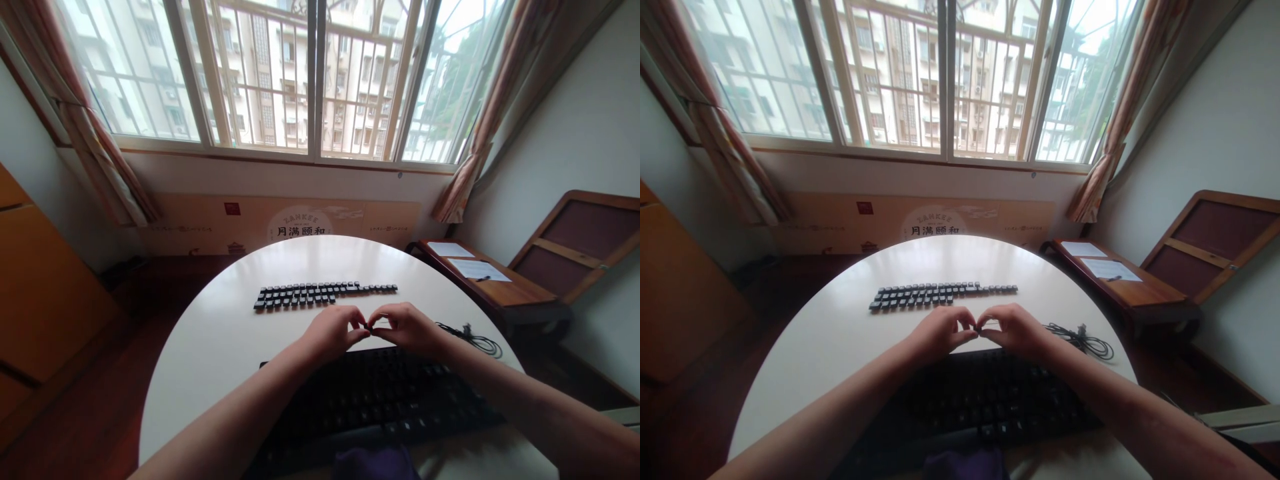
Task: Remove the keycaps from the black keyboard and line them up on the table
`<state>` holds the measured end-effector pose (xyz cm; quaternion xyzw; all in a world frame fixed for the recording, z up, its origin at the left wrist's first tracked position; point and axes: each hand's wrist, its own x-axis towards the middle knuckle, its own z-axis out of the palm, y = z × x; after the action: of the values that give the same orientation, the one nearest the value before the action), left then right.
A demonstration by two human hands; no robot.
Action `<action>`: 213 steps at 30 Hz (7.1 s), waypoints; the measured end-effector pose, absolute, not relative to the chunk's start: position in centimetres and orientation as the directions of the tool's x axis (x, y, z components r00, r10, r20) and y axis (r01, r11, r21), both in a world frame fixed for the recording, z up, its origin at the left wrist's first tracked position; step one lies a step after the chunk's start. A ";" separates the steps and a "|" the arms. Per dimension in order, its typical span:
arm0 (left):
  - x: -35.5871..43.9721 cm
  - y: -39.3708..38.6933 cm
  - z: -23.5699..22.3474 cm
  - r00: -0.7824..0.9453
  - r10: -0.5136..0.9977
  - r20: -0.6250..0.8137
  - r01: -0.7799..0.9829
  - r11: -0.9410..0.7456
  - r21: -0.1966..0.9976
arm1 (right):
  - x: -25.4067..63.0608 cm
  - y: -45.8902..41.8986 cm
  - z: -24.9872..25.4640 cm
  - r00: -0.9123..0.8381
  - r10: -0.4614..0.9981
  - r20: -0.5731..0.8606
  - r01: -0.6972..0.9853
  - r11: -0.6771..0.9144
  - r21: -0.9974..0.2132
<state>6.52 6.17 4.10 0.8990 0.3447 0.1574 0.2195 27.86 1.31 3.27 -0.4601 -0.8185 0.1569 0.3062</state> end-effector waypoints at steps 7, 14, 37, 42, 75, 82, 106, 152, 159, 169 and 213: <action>5.5 4.3 5.4 0.700 0.703 -0.127 0.710 -0.705 0.012 | 27.4 6.6 1.9 -0.272 0.930 0.247 0.784 0.363 -0.503; 5.6 4.2 4.5 0.732 0.663 -0.158 0.674 -0.738 0.023 | 25.2 10.3 0.4 -0.251 0.939 0.235 0.816 0.336 -0.470; 5.6 4.5 4.5 0.706 0.683 -0.185 0.700 -0.713 0.038 | 24.8 3.4 6.2 -0.165 0.811 0.561 0.721 0.488 -0.492; 5.8 4.8 4.5 0.703 0.681 -0.205 0.705 -0.706 0.075 | 27.4 -3.2 7.8 -0.085 0.975 0.207 0.493 0.221 -0.841; 6.2 5.6 3.8 0.694 0.668 -0.268 0.692 -0.722 -0.007 | 25.4 -7.2 -0.2 0.093 0.984 0.149 0.444 0.093 -0.891; 6.7 5.3 4.1 0.727 0.651 -0.219 0.669 -0.744 0.006 | 25.7 -6.9 -0.5 0.286 0.953 0.102 0.037 0.095 -0.995; 6.8 6.3 3.8 0.856 0.515 0.042 0.308 -0.575 0.758 | 26.4 -4.0 5.1 -0.332 0.758 0.561 0.821 0.525 -0.224; 6.6 8.0 0.2 0.766 0.632 0.114 0.614 -0.773 0.158 | 25.8 11.2 -0.6 -0.161 0.955 0.249 0.854 0.261 -0.450; 6.7 8.1 0.0 0.755 0.646 0.115 0.629 -0.762 0.150 | 25.7 11.3 -0.6 -0.158 0.954 0.255 0.866 0.258 -0.428; 6.7 8.3 0.0 0.746 0.665 0.026 0.657 -0.742 0.135 | 26.2 5.9 4.9 -0.169 0.864 0.474 0.825 0.388 -0.412; 7.4 6.6 2.6 0.883 0.468 -0.046 0.469 -0.868 0.163 | 27.3 -6.7 -0.3 0.320 0.944 0.079 0.128 0.040 -0.991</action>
<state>7.39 6.62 2.58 0.9665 0.2423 -0.0026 0.0850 27.31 -6.70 -0.32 -0.5891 -0.4549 0.3647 0.5596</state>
